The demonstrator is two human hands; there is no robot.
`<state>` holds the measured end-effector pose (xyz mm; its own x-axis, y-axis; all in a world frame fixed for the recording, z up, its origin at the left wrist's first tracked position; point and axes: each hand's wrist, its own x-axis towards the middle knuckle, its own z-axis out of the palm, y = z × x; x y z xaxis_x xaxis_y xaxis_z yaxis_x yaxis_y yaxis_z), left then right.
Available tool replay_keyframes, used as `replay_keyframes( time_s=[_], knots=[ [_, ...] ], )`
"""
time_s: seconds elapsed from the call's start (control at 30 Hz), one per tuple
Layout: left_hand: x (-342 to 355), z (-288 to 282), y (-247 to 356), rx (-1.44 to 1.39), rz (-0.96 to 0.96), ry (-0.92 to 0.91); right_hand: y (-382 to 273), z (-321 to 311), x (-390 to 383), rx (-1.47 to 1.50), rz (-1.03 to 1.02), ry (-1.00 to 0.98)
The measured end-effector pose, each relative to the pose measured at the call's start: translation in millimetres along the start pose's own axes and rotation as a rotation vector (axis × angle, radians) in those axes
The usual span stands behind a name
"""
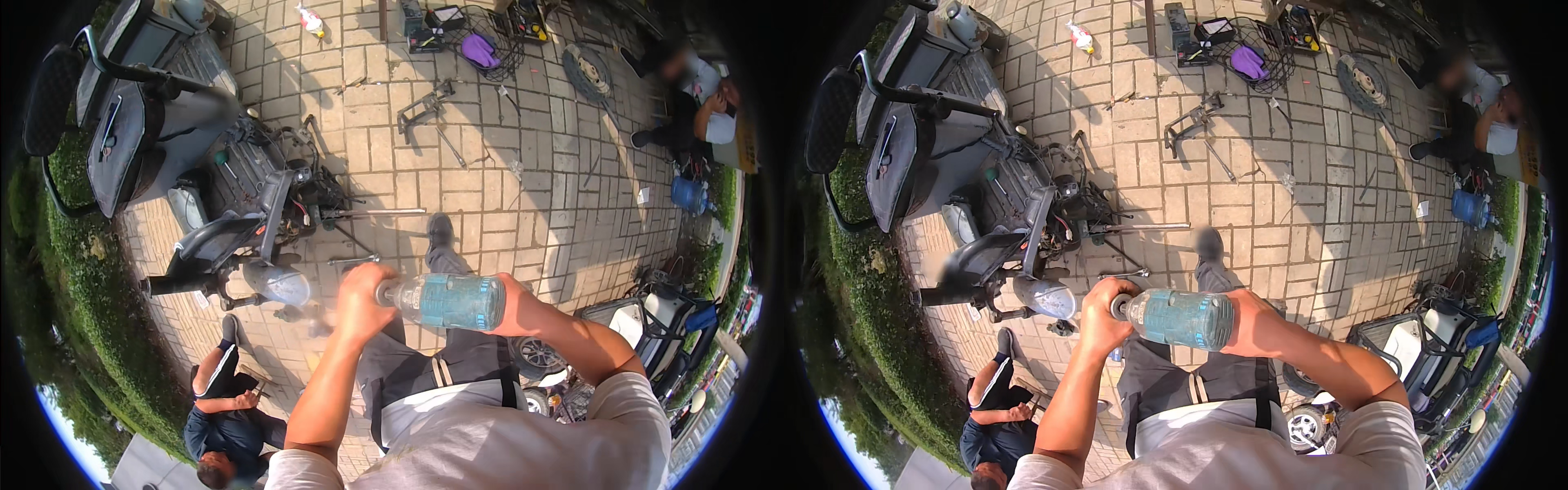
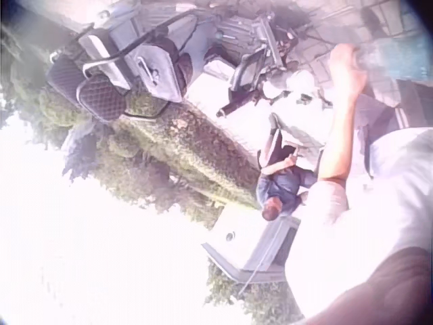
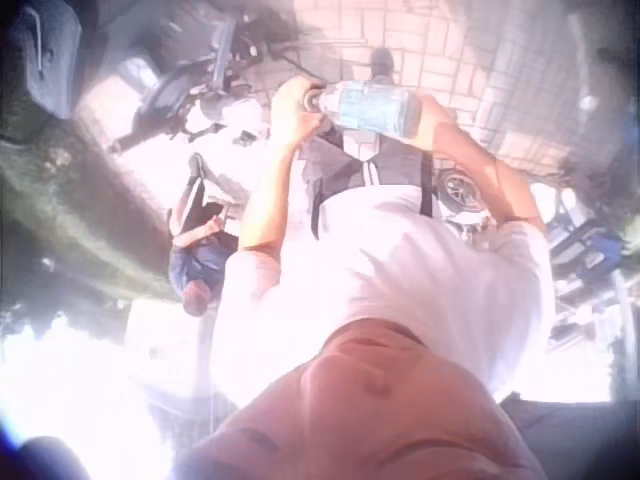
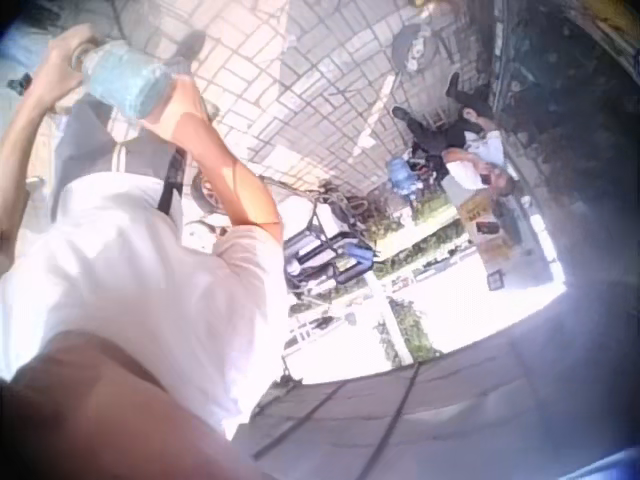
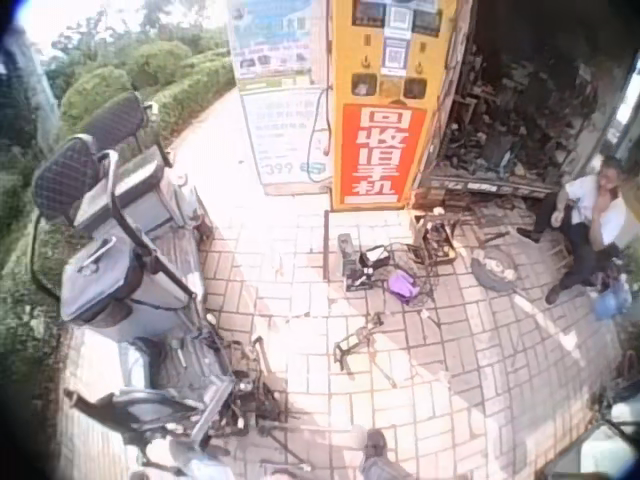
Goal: The person uses a cordless impact wrench to remove bolts from the handlebar stem of a scooter. They then use a wrench to loosen a nut and remove a metal tube from the stem. The removed parts are placed on the ground.
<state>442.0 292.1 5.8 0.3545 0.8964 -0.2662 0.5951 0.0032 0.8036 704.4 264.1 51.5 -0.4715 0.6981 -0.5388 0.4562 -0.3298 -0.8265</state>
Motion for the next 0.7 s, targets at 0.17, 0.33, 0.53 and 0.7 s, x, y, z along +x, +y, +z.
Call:
replay_keyframes(
  time_s=[0.17,0.33,0.53,0.7],
  knots=[
    [-46.1,-91.2,83.4,0.236,0.142,-0.057,-115.8,-11.6,-23.6,-0.358,-0.248,-0.049],
    [-92.0,-150.5,105.3,0.139,0.025,-0.121,-185.5,5.5,-12.4,-0.626,-0.472,-0.119],
    [-138.7,-216.9,53.0,0.064,0.057,0.389,-261.1,79.3,35.6,-0.331,-0.467,-0.235],
    [-147.3,-337.4,-17.3,-0.036,0.069,0.507,-388.2,165.8,100.5,-0.098,-0.326,-0.217]
  ],
)
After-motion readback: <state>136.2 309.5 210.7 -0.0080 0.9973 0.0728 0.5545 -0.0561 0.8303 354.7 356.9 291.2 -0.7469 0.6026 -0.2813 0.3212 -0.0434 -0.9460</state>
